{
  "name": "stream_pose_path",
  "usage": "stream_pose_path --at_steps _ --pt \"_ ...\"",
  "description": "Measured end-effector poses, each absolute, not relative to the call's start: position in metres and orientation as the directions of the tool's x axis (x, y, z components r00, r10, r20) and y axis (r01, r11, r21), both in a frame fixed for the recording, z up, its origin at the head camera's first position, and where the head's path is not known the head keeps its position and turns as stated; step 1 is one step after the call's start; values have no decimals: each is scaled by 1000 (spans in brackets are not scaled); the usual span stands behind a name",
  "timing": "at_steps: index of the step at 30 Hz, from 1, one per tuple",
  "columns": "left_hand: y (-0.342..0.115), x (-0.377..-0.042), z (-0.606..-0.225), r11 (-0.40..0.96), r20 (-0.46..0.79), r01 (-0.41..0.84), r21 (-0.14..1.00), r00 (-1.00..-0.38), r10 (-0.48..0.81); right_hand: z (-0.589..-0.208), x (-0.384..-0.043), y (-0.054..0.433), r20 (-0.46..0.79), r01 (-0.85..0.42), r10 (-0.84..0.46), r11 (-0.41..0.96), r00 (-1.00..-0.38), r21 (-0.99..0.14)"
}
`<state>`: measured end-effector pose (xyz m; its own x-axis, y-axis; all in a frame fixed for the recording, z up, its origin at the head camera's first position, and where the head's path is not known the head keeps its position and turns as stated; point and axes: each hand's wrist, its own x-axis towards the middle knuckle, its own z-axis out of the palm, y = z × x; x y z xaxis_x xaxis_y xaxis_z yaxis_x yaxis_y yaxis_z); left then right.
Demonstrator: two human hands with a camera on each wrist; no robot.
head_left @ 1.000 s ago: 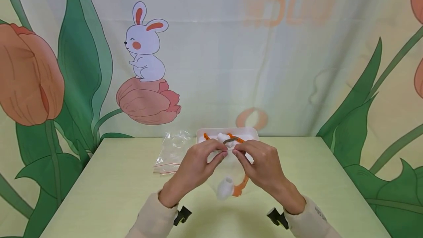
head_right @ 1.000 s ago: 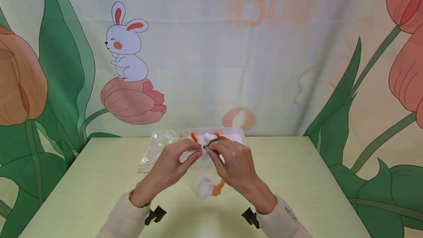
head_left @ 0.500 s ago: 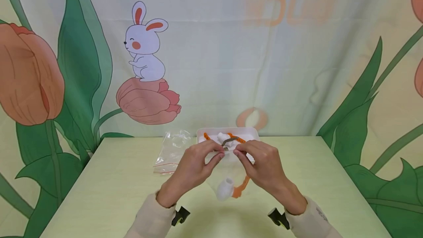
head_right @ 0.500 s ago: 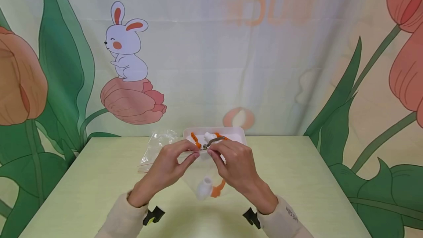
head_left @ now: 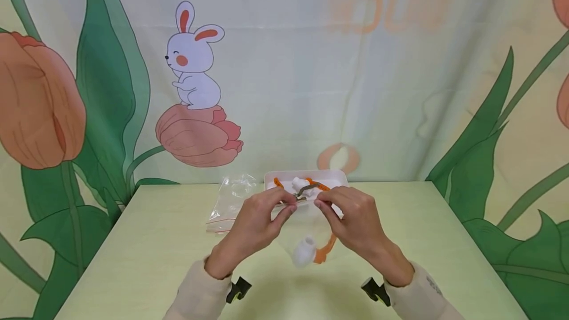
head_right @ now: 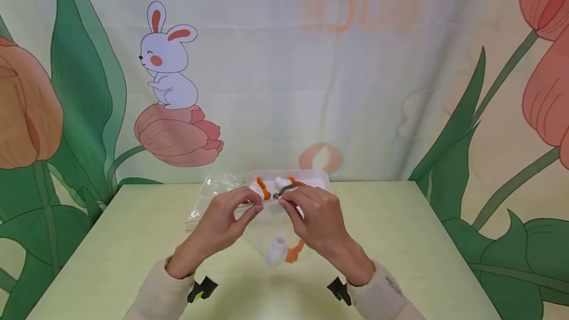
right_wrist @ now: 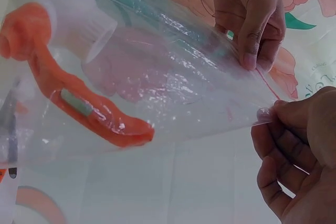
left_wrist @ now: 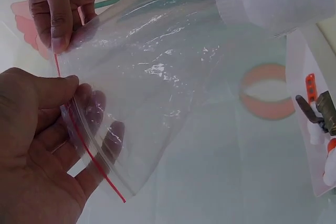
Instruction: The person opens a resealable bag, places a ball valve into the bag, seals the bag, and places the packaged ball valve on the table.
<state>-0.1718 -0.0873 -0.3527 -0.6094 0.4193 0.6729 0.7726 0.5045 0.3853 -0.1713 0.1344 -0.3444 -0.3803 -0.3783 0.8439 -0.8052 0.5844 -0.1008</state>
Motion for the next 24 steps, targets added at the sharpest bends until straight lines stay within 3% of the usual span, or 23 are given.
stream_pose_path --at_steps 10,24 --pt "-93 -176 -357 522 651 750 406 -639 410 -340 -170 135 855 -791 -363 606 -372 -87" --pt "-96 -176 -356 491 659 762 421 -629 411 -340 -172 135 862 -801 -350 590 -366 -101"
